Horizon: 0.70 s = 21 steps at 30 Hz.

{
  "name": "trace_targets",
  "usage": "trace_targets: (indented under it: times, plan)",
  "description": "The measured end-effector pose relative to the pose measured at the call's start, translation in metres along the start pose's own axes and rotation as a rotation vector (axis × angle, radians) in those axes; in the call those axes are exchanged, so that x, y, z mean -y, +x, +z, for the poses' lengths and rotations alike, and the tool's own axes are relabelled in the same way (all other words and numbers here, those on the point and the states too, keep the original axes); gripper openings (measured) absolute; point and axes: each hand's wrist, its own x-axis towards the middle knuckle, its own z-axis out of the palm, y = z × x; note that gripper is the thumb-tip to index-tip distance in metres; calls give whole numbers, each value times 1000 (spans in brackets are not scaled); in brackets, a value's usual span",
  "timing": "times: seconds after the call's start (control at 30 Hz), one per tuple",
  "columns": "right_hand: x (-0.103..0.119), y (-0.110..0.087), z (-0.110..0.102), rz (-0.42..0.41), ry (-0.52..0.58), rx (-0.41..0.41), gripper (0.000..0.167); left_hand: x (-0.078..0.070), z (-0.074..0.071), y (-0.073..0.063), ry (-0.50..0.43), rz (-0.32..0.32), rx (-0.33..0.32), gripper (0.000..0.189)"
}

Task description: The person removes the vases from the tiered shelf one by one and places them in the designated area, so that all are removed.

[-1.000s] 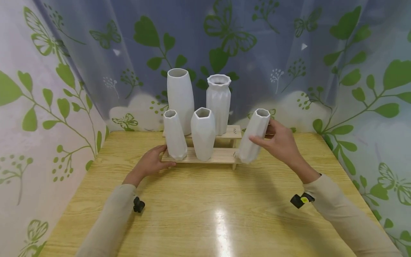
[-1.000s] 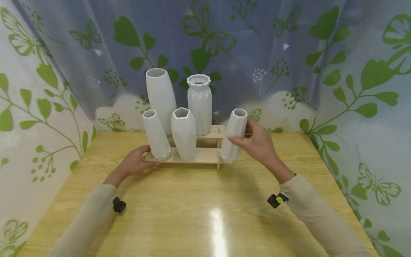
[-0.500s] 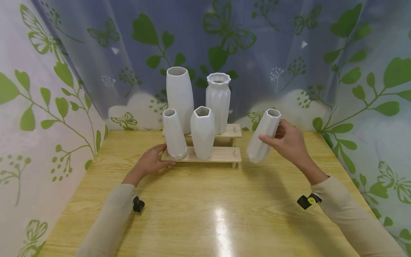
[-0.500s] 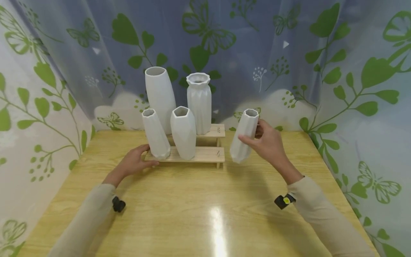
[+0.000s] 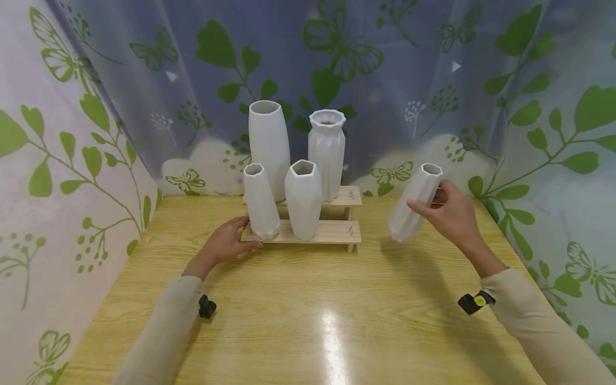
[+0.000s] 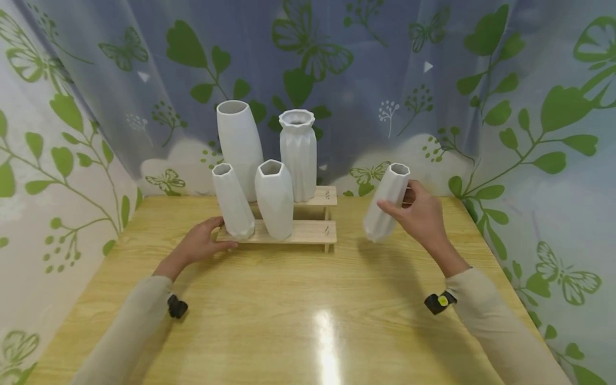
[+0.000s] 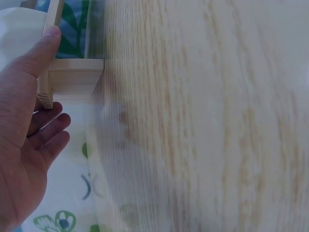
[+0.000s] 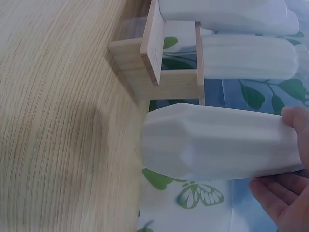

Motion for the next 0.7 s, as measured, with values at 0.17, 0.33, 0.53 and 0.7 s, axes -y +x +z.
trace_targets:
  times: [0.17,0.33,0.53,0.7]
  plan:
    - [-9,1,-8,49,-21,-14,67,1,1,1,-7,0,1,89]
    - [-17,1,-17,56,-58,-24,69,1,1,2,-7,-6,5,89]
    - [-26,3,-25,88,-67,-18,70,1,1,2,-10,-11,3,89]
    - [-33,5,-30,132,-57,-17,71,0,1,1,-20,-9,4,88]
